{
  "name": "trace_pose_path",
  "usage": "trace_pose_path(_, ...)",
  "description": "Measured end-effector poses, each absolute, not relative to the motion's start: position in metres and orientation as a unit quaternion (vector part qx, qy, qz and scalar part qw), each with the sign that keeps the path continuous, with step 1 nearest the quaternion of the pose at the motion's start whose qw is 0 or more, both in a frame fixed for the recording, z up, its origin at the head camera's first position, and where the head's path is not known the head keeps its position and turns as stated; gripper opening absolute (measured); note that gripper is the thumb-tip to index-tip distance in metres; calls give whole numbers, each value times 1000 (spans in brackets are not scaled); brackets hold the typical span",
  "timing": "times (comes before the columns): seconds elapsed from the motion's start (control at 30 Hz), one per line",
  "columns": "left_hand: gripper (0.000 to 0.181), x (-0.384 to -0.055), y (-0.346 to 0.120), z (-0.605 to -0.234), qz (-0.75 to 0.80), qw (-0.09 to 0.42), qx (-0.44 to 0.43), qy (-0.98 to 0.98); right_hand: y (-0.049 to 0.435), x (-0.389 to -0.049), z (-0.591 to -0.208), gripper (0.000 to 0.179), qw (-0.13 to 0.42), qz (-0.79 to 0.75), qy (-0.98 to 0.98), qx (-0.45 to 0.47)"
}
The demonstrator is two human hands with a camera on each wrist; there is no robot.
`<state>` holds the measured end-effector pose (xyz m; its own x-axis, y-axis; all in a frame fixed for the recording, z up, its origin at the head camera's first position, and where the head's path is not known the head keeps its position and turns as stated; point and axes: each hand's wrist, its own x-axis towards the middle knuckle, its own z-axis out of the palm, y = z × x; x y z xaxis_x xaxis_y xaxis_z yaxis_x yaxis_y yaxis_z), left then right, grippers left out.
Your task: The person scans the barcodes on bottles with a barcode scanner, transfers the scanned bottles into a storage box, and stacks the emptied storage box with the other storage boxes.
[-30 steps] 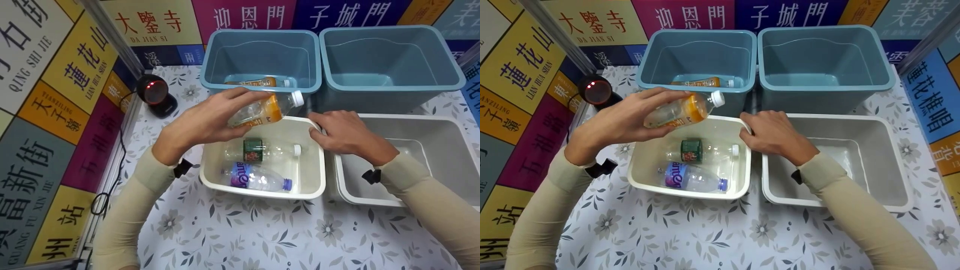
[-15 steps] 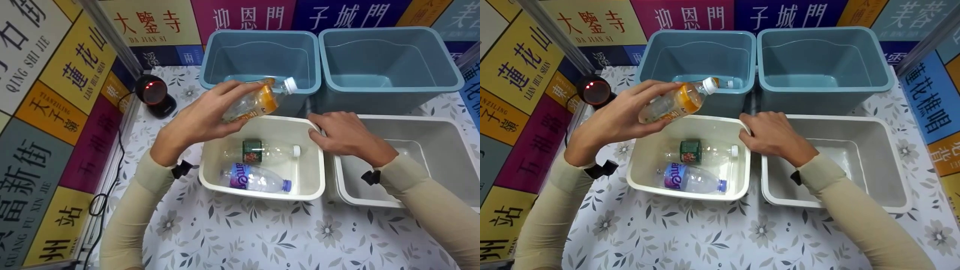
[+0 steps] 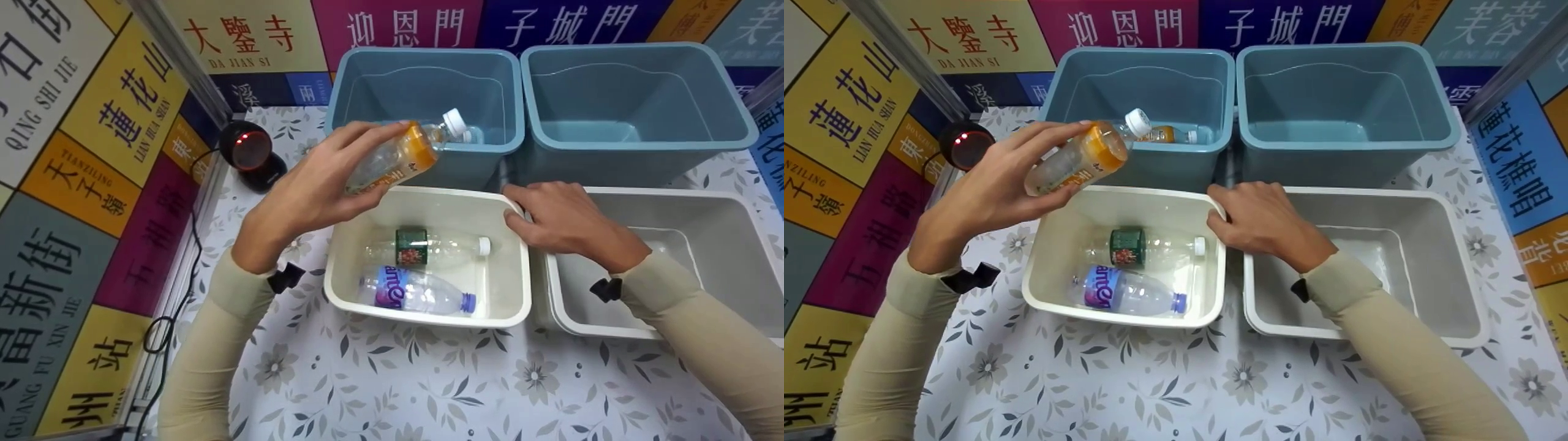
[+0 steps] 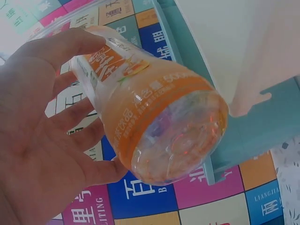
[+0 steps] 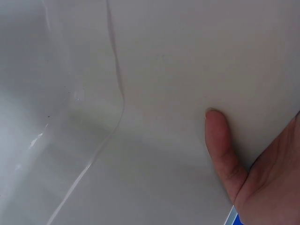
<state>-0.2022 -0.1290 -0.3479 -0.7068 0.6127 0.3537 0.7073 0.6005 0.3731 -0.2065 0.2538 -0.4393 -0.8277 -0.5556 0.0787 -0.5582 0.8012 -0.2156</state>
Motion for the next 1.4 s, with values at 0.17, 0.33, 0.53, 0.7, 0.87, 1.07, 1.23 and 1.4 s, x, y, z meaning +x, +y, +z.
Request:
trace_pose_path(0.17,76,-203,-136,-350,-247,117,-358,-893,254,-206,-439,18,7,116,-949,293)
trace_pose_path(0.33,77,-203,-145,-353,-248,122,-342,-898,254,-206,-439,18,5,120,-948,294)
trace_pose_path(0.53,76,-203,-155,-356,-245,127,-331,-902,253,-206,-439,17,7,125,-948,294)
trace_pose_path(0.7,76,-204,-162,-360,-246,126,-318,-907,254,-206,-440,17,4,121,-949,292)
trace_pose_path(0.87,75,-205,-170,-365,-252,120,-298,-913,254,-206,-439,18,1,121,-948,293)
trace_pose_path(1.07,77,-207,-179,-369,-262,126,-282,-914,253,-206,-439,17,1,122,-948,295)
trace_pose_path(1.23,76,-211,-186,-373,-259,137,-274,-916,253,-206,-440,17,-1,121,-948,295)
trace_pose_path(1.4,74,-215,-191,-376,-252,143,-256,-922,253,-205,-439,17,3,120,-950,290)
